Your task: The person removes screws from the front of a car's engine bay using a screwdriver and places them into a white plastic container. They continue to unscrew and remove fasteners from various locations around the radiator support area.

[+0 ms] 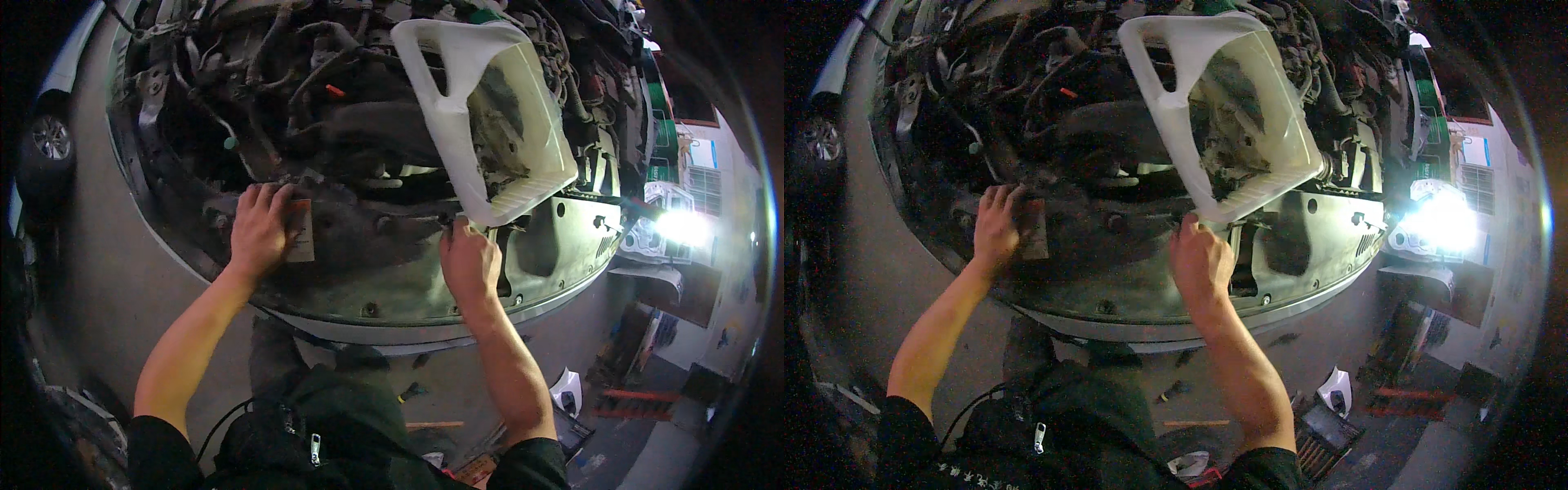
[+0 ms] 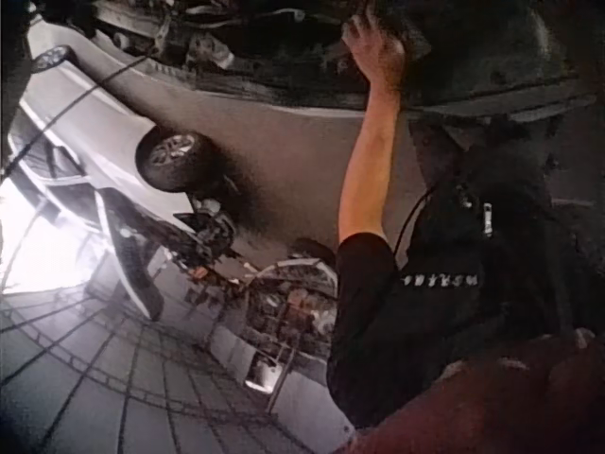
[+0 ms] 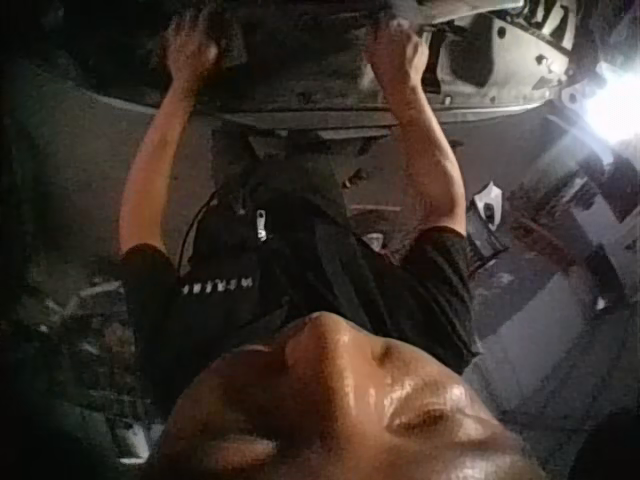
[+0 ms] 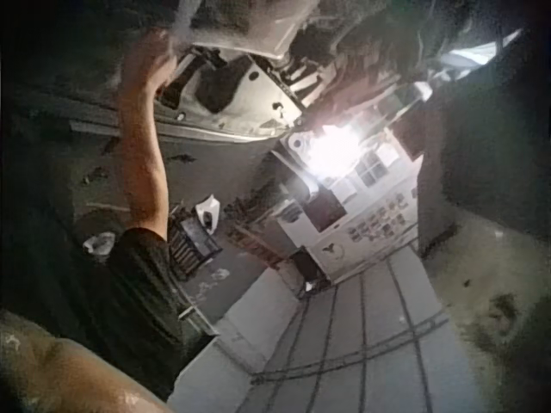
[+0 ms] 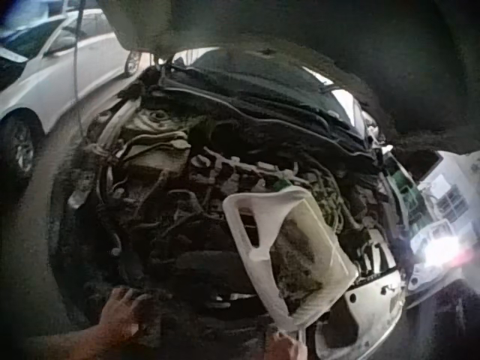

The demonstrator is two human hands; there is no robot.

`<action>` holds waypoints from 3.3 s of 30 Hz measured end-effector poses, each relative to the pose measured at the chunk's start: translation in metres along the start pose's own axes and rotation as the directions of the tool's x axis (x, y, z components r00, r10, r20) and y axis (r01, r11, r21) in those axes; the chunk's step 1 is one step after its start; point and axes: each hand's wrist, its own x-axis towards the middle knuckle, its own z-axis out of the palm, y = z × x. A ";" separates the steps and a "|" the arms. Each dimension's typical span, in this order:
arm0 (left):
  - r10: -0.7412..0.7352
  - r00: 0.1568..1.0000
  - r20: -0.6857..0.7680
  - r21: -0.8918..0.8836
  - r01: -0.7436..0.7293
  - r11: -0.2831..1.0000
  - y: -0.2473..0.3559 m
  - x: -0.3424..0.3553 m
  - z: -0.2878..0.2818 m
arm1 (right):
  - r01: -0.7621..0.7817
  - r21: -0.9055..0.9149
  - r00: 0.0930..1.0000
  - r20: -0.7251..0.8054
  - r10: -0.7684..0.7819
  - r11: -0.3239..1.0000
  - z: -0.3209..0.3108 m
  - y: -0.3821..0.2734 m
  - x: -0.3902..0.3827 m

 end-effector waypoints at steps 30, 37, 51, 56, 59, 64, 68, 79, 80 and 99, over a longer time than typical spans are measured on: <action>-0.008 0.999 -0.037 -0.112 0.004 0.994 -0.009 0.003 -0.001 | 0.047 -0.351 0.925 0.368 0.091 0.935 -0.009 -0.037 0.059; -0.007 0.995 -0.099 -0.072 0.000 0.997 -0.005 0.005 0.001 | -0.074 -0.300 0.932 0.319 0.173 0.951 0.002 -0.027 0.061; -0.038 0.998 -0.056 -0.101 0.032 0.994 -0.005 0.003 0.000 | 0.106 -0.119 0.991 0.092 -0.095 0.987 -0.005 0.002 0.030; -0.045 0.997 -0.057 -0.089 0.040 0.995 -0.007 0.001 0.001 | 0.120 0.088 0.993 -0.024 -0.119 0.989 -0.008 0.004 0.025; -0.040 0.999 -0.032 -0.072 0.037 0.997 -0.005 0.003 -0.003 | 0.133 0.186 0.991 -0.052 -0.125 0.974 0.005 0.011 0.023; -0.104 0.994 0.031 -0.079 0.106 0.991 0.000 0.005 -0.003 | 0.161 0.189 0.984 -0.110 -0.142 0.969 0.013 0.015 0.026; 0.017 1.000 -0.018 -0.128 -0.019 0.992 0.052 0.031 -0.005 | 0.072 0.215 0.995 -0.080 -0.056 0.974 0.014 0.014 0.023; 0.040 0.636 0.770 -0.319 0.331 0.888 0.138 0.127 0.089 | -0.027 0.286 0.994 0.107 -0.004 0.958 -0.008 0.035 -0.009; 0.035 0.643 0.765 -0.328 0.342 0.881 0.134 0.126 0.097 | -0.039 0.182 0.993 0.116 0.018 0.983 -0.004 0.038 -0.006; -0.063 0.727 0.684 -0.519 0.546 0.658 0.116 0.127 0.073 | -0.260 0.594 0.959 0.066 0.276 0.762 -0.048 0.074 -0.047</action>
